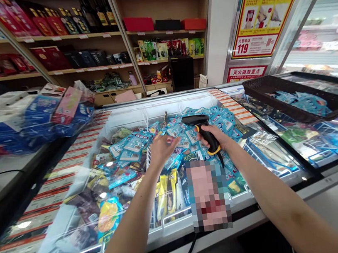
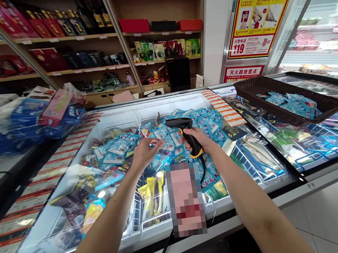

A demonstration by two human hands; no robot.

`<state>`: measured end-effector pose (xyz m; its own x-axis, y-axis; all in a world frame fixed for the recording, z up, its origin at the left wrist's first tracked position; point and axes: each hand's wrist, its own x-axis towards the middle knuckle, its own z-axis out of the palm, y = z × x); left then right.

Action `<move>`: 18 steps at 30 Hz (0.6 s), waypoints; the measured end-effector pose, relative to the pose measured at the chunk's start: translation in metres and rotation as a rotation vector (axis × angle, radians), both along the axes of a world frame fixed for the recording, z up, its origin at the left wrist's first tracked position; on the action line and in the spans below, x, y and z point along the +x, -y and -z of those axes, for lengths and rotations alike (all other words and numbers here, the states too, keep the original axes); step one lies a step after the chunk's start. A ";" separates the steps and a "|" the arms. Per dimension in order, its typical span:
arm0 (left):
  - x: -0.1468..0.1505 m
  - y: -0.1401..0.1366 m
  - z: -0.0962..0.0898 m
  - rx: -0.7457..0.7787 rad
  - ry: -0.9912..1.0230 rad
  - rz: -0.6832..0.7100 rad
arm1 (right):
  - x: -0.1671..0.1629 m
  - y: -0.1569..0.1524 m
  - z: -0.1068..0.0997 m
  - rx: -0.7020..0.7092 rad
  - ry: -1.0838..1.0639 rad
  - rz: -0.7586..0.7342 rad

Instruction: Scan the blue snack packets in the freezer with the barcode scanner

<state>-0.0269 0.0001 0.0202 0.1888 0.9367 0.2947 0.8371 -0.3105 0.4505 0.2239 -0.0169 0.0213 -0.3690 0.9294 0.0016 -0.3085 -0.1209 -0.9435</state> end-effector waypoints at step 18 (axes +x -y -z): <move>-0.003 -0.009 0.022 0.040 0.404 -0.184 | -0.001 -0.001 0.002 -0.016 0.013 -0.010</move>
